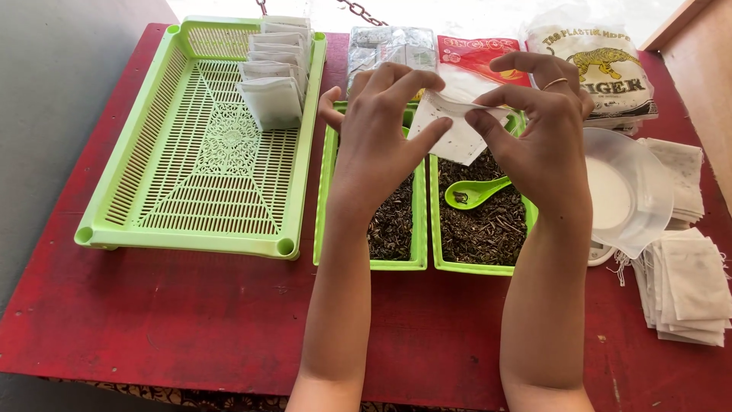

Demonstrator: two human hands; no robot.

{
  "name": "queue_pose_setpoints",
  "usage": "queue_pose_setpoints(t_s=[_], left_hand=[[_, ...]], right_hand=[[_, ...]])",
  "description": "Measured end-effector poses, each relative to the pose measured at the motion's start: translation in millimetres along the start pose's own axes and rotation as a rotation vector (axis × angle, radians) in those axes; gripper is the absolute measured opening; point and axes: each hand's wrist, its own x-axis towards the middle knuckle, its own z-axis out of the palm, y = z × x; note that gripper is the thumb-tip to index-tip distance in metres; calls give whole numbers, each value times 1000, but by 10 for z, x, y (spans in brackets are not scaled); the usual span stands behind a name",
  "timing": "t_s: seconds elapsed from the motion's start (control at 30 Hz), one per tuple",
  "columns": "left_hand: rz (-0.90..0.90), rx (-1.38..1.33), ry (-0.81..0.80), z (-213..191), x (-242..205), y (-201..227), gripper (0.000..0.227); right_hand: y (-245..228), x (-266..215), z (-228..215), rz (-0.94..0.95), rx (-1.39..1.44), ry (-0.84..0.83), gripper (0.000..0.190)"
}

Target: Filling small tea bags with loose tea leaves using a spoon and organizing them in a tray

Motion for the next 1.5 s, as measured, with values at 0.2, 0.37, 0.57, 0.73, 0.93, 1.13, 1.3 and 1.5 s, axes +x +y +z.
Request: queue_pose_setpoints(t_s=[0.2,0.37,0.57,0.73,0.93,1.13,1.3,1.5], left_hand=[[44,-7,-39,100,4,111,10],[46,15,-25,125,19,75,6],[37,53,-4,125,13,59,21],[-66,96,67,113,4,83,59],[-86,127,43,139,11,81,31],[-61,151,82,182,19,91,24],[-85,135,66,152,27,97,22],[-82,114,111,135,32,89,11]], right_hand=[[-14,8,45,-20,-40,-32,18],[-103,29,-45,28,7,-133,19],[-11,21,-22,0,23,-103,10],[-19,18,-20,28,9,-25,13],[18,10,1,14,2,15,20],[5,10,6,21,-16,40,27],[-15,10,7,24,9,56,28],[-140,20,-95,47,25,-98,46]])
